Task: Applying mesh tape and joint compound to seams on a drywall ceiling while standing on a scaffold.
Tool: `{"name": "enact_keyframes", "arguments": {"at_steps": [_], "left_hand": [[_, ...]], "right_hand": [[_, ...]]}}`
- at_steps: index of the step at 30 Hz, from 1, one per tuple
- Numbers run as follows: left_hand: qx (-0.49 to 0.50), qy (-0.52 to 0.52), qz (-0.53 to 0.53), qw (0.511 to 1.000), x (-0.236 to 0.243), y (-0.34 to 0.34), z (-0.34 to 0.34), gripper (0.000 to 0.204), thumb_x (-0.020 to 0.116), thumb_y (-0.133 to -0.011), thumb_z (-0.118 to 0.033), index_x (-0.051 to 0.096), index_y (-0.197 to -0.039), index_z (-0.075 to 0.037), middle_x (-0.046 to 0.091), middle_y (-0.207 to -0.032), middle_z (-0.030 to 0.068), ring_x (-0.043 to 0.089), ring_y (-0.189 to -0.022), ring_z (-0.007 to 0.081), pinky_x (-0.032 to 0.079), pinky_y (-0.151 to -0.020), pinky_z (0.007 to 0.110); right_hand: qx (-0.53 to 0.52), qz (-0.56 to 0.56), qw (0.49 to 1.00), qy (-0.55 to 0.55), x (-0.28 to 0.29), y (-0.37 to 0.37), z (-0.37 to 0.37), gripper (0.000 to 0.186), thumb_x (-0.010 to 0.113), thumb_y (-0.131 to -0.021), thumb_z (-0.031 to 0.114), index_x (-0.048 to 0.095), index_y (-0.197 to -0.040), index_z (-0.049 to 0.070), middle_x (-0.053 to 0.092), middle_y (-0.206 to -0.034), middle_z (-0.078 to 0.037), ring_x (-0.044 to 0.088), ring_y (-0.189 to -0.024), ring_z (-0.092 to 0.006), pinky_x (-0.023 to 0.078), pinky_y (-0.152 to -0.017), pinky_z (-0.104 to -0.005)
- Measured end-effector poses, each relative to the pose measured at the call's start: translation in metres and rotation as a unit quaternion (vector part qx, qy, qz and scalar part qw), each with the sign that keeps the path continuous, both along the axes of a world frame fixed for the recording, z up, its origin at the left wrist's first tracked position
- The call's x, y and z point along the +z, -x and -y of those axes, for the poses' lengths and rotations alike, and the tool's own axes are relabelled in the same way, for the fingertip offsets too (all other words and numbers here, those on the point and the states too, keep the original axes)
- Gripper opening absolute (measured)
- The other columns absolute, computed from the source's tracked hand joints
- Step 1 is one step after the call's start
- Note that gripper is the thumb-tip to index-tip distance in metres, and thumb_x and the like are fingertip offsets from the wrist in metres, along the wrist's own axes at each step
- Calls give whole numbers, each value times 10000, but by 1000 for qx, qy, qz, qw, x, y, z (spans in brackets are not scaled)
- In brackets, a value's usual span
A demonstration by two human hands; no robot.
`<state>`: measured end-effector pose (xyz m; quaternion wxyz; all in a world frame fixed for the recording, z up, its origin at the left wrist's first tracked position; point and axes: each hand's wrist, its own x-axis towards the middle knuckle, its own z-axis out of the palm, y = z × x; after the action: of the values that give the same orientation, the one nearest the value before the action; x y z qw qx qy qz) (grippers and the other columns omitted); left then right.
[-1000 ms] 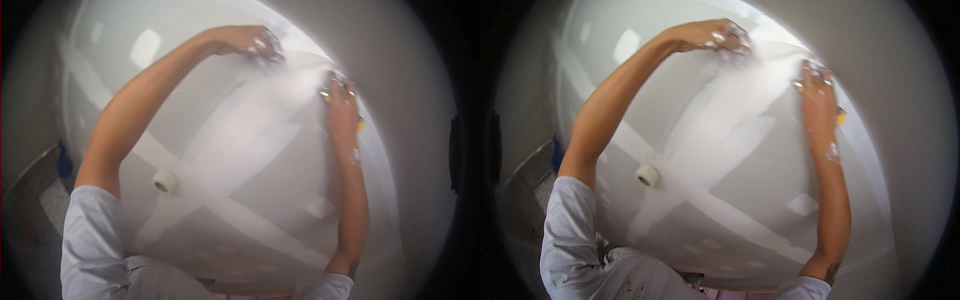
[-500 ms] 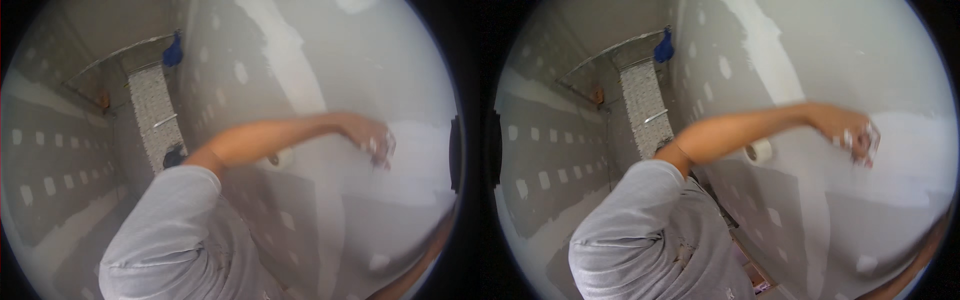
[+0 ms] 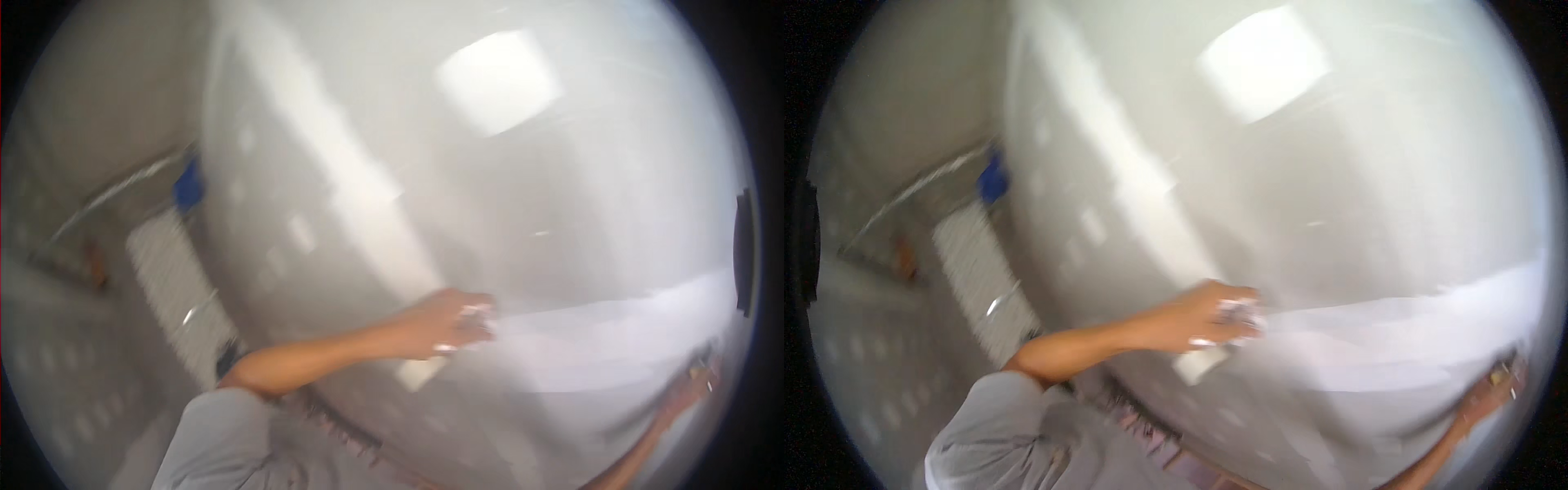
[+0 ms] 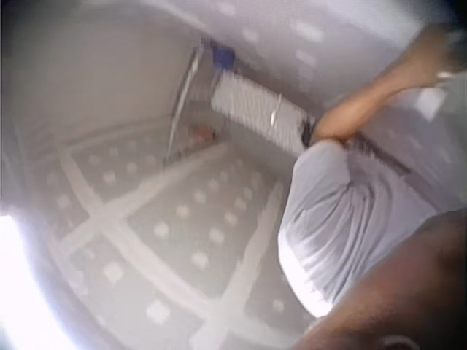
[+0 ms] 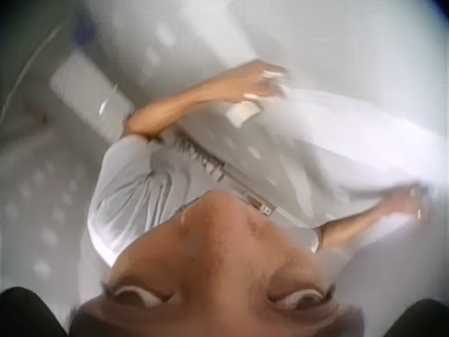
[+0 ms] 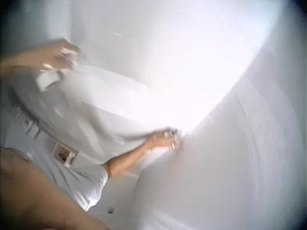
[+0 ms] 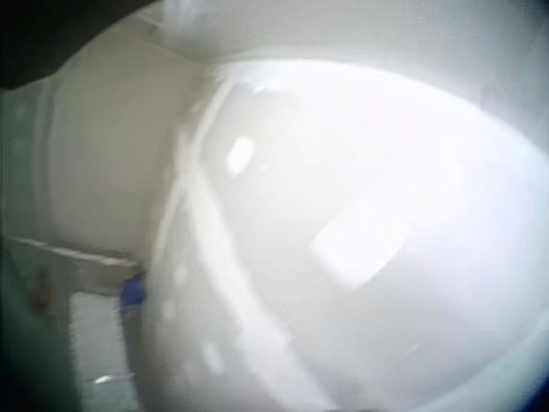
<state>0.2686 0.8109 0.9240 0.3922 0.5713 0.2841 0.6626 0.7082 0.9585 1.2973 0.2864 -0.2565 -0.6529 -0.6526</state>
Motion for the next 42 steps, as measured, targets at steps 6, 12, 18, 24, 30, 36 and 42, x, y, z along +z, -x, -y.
{"name": "enact_keyframes", "arguments": {"at_steps": [6,12,18,24,30,36,42], "left_hand": [[30,87,-171,981,112,128,32,289,738,-928,-262,670,-1027,1,660,-678,94,559,-531,163,446,-539,360],[8,-29,-370,929,166,222,33,281,812,-881,-223,658,-917,9,595,-599,9,493,-490,94,371,-464,289],[10,103,-422,901,149,319,3,242,826,-852,-200,694,-913,-5,635,-629,8,526,-521,80,389,-493,281],[30,27,-410,911,154,337,-14,232,826,-848,-182,690,-904,-3,684,-735,25,617,-695,74,426,-571,265],[279,-168,-311,893,242,375,-19,260,751,-885,-269,679,-933,-23,677,-825,27,604,-774,117,474,-689,260],[449,-244,-351,785,326,378,-49,364,738,-911,-391,663,-907,-34,550,-663,0,465,-615,99,397,-613,291],[587,-186,-263,743,343,341,-62,334,765,-905,-341,741,-1013,-25,688,-781,54,621,-754,133,473,-718,304]], "right_hand": [[-43,-82,996,18,-24,24,26,521,502,-827,-155,509,-1344,-89,563,-1352,-267,493,-1269,-464,385,-1087,-531],[8,-103,994,45,-25,21,21,597,493,-795,-181,498,-1380,-61,537,-1339,-287,490,-1265,-462,389,-1077,-520],[11,-157,984,89,-33,48,25,640,485,-761,-188,498,-1387,-57,531,-1332,-294,486,-1264,-476,383,-1084,-514],[-7,-67,997,32,-28,14,19,604,494,-771,-163,508,-1369,-83,521,-1405,-280,461,-1296,-478,355,-1115,-521],[-44,-145,986,66,-33,48,25,556,519,-795,-198,555,-1328,-45,553,-1360,-246,480,-1273,-452,422,-1053,-504],[3,-124,990,66,-33,49,30,541,544,-785,-192,555,-1310,-62,560,-1282,-281,511,-1218,-455,449,-1003,-501],[9,-102,993,58,-31,60,37,582,531,-748,-218,551,-1311,-71,596,-1246,-271,515,-1193,-465,447,-966,-500]]}}
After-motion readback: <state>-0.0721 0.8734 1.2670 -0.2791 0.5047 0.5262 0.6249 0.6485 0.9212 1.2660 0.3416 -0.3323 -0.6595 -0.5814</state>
